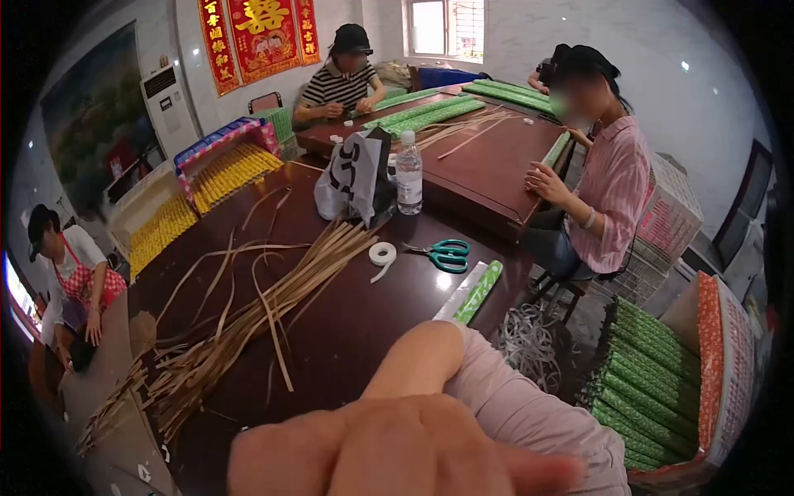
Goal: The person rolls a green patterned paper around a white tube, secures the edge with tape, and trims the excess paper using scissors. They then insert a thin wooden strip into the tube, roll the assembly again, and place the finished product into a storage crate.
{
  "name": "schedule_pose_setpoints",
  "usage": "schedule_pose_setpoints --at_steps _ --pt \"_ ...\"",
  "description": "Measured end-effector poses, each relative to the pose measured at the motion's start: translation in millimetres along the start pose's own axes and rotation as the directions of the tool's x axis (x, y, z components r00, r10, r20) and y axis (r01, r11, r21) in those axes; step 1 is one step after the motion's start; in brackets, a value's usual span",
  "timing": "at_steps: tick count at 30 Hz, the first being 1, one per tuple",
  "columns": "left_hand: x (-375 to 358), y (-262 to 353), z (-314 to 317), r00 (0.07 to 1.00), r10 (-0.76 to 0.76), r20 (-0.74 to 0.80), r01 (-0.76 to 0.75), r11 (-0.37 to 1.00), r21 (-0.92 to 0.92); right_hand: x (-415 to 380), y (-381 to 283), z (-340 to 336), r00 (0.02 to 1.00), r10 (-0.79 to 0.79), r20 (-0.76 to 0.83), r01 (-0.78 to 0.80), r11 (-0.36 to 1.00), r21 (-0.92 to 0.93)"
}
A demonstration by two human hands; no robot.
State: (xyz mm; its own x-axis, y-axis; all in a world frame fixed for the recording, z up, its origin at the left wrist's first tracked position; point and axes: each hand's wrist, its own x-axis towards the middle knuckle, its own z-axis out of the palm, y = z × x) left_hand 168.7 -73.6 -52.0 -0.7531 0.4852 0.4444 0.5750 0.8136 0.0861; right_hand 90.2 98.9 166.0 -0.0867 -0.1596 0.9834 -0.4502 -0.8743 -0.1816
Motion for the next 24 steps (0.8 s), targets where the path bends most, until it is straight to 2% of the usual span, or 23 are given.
schedule_pose_setpoints --at_steps 5,10,14,16,20,24 --pt "-25.6 11.1 0.3 0.999 0.011 0.045 -0.012 0.999 0.033 -61.1 55.8 77.7 0.994 0.106 -0.021 -0.106 0.994 0.029" --pt "-43.0 7.5 -6.3 0.996 0.033 0.079 -0.041 0.993 0.108 -83.0 126.4 139.4 0.985 0.169 -0.021 -0.167 0.984 0.066" --pt "-47.8 -3.1 -12.2 0.99 0.085 0.109 -0.103 0.979 0.176 -87.8 130.8 127.8 0.981 0.193 -0.024 -0.191 0.979 0.069" --pt "-53.2 -7.7 -15.8 0.987 0.096 0.127 -0.122 0.969 0.216 -80.7 110.0 115.7 0.979 0.205 -0.023 -0.202 0.976 0.085" --pt "-65.5 -12.3 -22.7 0.981 0.102 0.166 -0.148 0.945 0.291 -116.4 166.1 181.6 0.972 0.235 -0.019 -0.23 0.964 0.132" --pt "-74.8 -18.2 -29.9 0.97 0.117 0.213 -0.19 0.911 0.366 -91.5 126.5 141.5 0.967 0.253 -0.019 -0.246 0.954 0.173"
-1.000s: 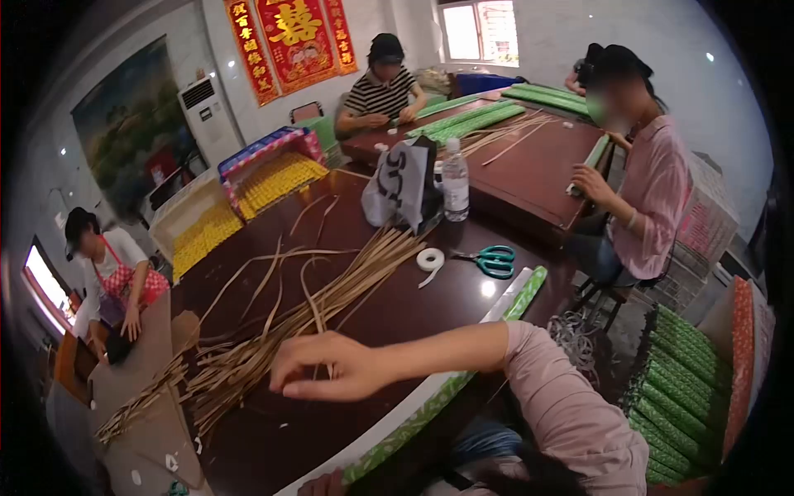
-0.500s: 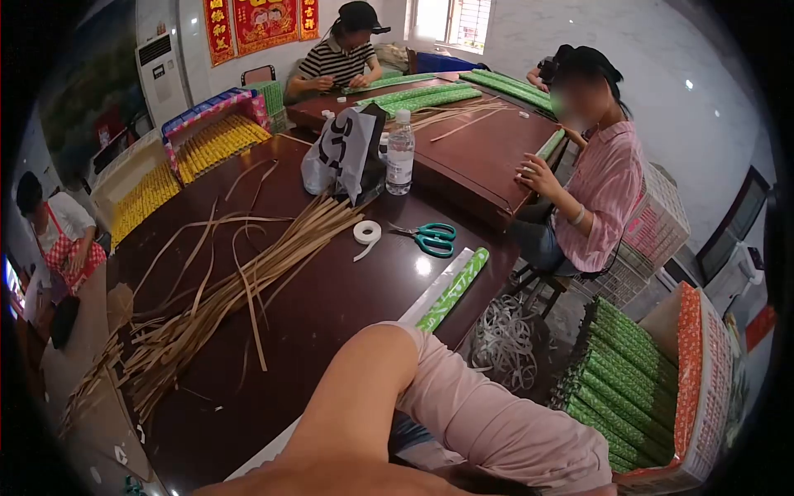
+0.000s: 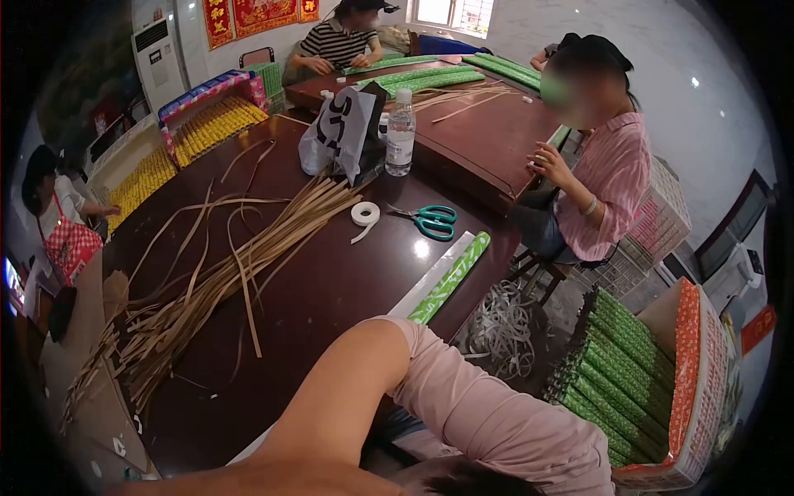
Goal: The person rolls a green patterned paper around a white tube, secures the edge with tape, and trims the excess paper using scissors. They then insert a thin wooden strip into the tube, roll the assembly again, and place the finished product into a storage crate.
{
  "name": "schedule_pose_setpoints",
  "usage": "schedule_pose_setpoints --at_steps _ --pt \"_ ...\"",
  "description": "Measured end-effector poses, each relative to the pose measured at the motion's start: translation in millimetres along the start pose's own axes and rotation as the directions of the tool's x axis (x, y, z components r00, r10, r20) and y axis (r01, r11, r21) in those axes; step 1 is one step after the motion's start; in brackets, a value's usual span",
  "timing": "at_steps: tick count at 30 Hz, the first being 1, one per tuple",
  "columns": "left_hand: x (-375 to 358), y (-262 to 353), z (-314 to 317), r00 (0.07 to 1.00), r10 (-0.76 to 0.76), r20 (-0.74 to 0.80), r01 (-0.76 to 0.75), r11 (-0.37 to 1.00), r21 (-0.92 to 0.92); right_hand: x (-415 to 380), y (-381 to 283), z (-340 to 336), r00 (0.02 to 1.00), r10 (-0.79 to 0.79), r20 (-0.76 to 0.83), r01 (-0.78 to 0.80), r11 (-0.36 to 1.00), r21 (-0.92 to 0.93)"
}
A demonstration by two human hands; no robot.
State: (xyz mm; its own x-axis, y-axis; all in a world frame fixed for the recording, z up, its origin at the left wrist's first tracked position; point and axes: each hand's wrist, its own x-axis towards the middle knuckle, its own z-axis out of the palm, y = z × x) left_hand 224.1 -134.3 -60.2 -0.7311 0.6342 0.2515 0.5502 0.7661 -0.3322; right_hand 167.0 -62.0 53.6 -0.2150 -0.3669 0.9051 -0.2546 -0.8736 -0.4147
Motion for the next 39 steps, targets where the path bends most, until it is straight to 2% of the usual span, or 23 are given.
schedule_pose_setpoints --at_steps 6,11,15,17,18,21,25,27,29,30,32,33,39 --pt "-16.8 1.1 -9.3 0.999 -0.003 0.053 -0.005 0.99 0.141 2.7 -36.5 -10.3 0.999 0.038 0.039 -0.041 0.995 0.09" --pt "-26.6 -4.4 -17.0 0.995 0.028 0.1 -0.053 0.965 0.257 -6.5 29.5 41.1 0.997 0.05 0.056 -0.057 0.989 0.137" --pt "-30.3 0.7 -26.7 0.99 0.037 0.137 -0.079 0.946 0.315 2.5 21.8 36.2 0.995 0.07 0.068 -0.081 0.98 0.179" --pt "-21.3 5.9 -24.6 0.983 -0.1 -0.156 0.12 0.985 0.123 -0.4 12.5 35.4 0.993 0.088 0.08 -0.102 0.975 0.2" --pt "-19.7 7.6 -25.6 0.983 -0.102 -0.153 0.121 0.985 0.122 5.1 -27.2 7.8 0.992 0.094 0.083 -0.109 0.972 0.208" --pt "-17.0 10.8 -30.9 0.974 -0.19 -0.124 0.188 0.982 -0.03 1.5 -10.2 28.9 0.99 0.11 0.09 -0.128 0.961 0.243" --pt "-16.0 14.2 -39.5 0.946 -0.318 -0.067 0.298 0.931 -0.213 9.3 -38.6 11.9 0.985 0.126 0.115 -0.155 0.94 0.304" --pt "-15.3 17.2 -42.2 0.935 -0.351 -0.047 0.328 0.909 -0.258 6.3 -27.0 26.9 0.983 0.135 0.125 -0.17 0.93 0.326" --pt "-14.8 18.9 -44.3 0.873 -0.485 0.053 0.442 0.74 -0.507 12.0 -41.6 12.9 0.98 0.14 0.139 -0.18 0.92 0.347" --pt "-14.3 19.0 -45.9 0.87 -0.491 0.057 0.45 0.738 -0.503 11.1 -42.1 15.8 0.979 0.142 0.145 -0.186 0.914 0.359" --pt "-13.1 17.3 -49.7 0.829 -0.507 0.235 0.543 0.633 -0.552 30.2 -59.8 2.4 0.977 0.144 0.159 -0.196 0.901 0.387" --pt "-13.1 17.3 -49.6 0.822 -0.515 0.243 0.555 0.629 -0.545 28.0 -83.9 -27.0 0.976 0.146 0.164 -0.201 0.893 0.403" --pt "-23.8 20.5 -32.9 0.914 -0.405 0.025 0.394 0.869 -0.301 31.2 -103.7 -34.9 0.973 0.135 0.188 -0.218 0.807 0.549"
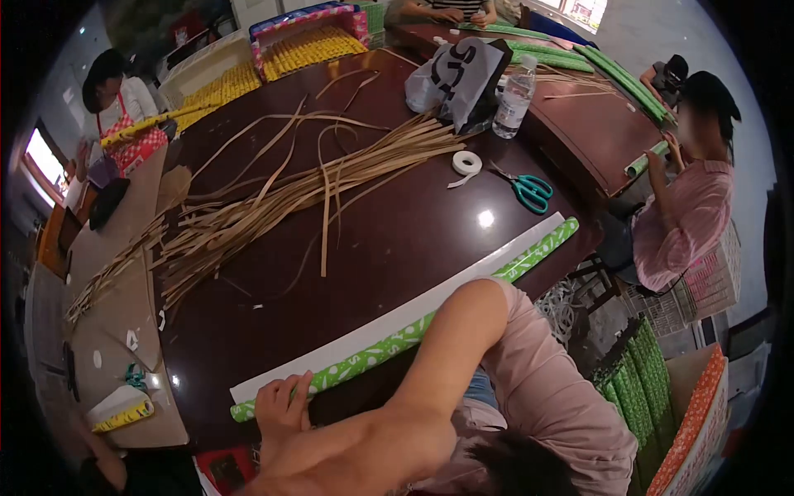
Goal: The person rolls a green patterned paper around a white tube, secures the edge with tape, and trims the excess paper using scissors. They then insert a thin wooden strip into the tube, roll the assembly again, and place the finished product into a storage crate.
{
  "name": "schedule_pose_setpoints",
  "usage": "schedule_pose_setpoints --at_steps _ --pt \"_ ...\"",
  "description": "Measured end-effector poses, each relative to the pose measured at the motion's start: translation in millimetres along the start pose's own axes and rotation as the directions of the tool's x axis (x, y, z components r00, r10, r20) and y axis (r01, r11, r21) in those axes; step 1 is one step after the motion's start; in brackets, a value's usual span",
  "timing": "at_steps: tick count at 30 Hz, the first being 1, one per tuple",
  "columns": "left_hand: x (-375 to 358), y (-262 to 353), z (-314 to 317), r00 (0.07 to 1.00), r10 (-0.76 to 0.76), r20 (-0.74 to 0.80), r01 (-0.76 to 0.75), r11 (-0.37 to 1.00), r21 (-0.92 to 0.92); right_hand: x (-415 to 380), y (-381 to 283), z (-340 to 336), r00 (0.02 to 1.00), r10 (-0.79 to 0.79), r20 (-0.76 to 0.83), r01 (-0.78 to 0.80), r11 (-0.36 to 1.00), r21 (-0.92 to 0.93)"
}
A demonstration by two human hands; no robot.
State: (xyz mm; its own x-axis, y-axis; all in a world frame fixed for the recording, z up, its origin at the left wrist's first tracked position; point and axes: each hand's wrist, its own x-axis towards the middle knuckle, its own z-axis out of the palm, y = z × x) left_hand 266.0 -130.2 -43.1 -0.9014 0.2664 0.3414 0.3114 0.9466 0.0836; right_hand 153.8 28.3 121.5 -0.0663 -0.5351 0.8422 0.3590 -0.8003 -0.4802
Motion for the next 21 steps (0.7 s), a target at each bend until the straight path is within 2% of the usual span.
schedule_pose_setpoints --at_steps 1,3,13,21 --pt "4.7 3.0 -3.5 0.999 0.002 -0.052 -0.003 1.0 -0.016 -1.7 -2.2 2.0 1.0 0.005 0.005 -0.005 1.0 0.027" --pt "6.6 4.8 -6.4 0.999 -0.011 -0.038 0.009 1.0 -0.029 -4.0 -20.9 -3.8 1.0 0.013 0.016 -0.014 0.997 0.079" --pt "6.5 7.3 -9.1 0.999 -0.024 -0.025 0.023 0.999 -0.047 -15.8 -26.2 3.5 0.999 0.034 0.027 -0.04 0.971 0.237" --pt "9.0 7.9 -8.2 0.999 -0.022 -0.044 0.02 0.999 -0.049 -10.6 -24.0 -6.5 0.998 0.058 0.038 -0.067 0.953 0.296"
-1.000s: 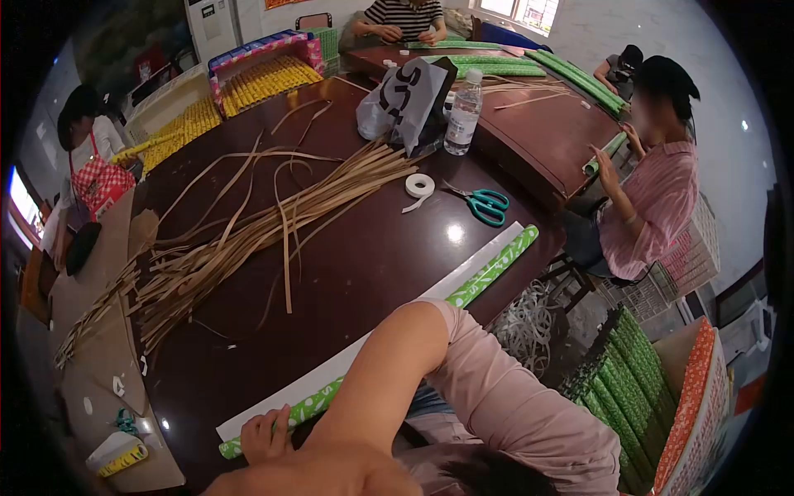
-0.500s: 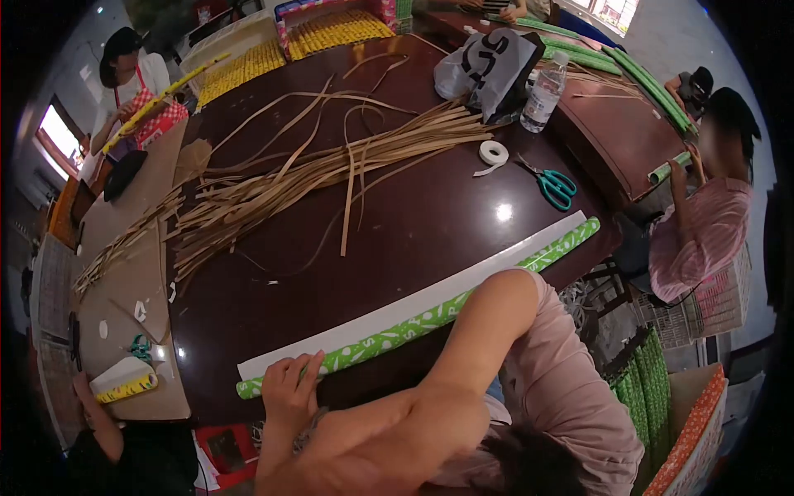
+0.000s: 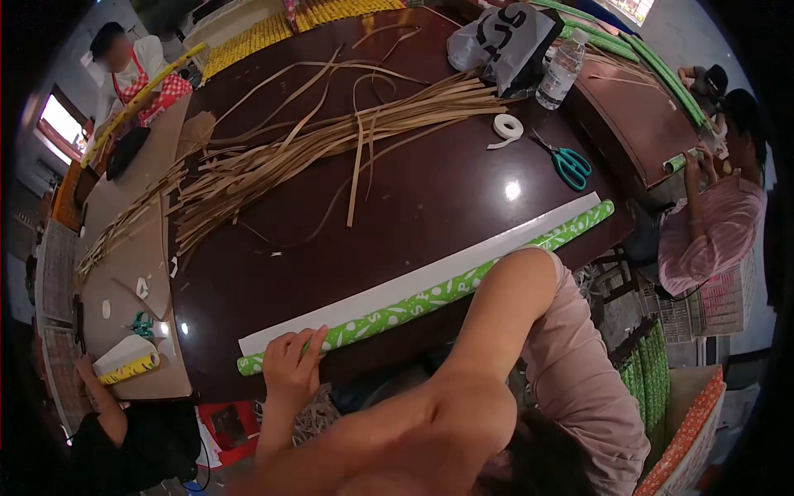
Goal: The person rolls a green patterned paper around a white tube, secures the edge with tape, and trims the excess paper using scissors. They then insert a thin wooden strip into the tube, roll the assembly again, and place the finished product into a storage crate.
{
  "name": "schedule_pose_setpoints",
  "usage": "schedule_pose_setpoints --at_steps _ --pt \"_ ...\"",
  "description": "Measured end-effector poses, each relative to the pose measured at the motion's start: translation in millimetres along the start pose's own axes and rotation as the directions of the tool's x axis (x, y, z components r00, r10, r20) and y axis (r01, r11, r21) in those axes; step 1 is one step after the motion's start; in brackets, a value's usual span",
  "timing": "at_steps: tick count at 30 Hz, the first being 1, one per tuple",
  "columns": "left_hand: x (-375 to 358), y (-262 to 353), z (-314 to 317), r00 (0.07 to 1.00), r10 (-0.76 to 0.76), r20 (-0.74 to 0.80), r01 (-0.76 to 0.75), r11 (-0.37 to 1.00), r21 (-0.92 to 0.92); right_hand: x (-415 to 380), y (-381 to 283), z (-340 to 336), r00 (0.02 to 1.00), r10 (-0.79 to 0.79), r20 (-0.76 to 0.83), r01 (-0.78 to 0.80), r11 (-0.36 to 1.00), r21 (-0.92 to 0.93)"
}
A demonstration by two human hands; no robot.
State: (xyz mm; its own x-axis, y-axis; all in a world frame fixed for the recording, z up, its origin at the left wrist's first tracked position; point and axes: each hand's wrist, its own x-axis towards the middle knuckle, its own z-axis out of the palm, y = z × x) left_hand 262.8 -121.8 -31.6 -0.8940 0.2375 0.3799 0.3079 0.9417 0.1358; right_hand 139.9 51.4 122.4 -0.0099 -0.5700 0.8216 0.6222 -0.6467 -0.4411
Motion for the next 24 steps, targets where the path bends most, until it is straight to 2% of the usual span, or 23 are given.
schedule_pose_setpoints --at_steps 15,24 --pt "2.5 6.6 -6.2 0.997 -0.074 0.033 0.075 0.997 -0.031 -6.9 2.6 0.8 0.997 0.066 0.033 -0.07 0.985 0.159" --pt "2.7 6.2 -5.6 0.998 -0.062 0.032 0.063 0.998 -0.023 -6.9 0.8 -0.5 0.993 0.101 0.056 -0.111 0.973 0.204"
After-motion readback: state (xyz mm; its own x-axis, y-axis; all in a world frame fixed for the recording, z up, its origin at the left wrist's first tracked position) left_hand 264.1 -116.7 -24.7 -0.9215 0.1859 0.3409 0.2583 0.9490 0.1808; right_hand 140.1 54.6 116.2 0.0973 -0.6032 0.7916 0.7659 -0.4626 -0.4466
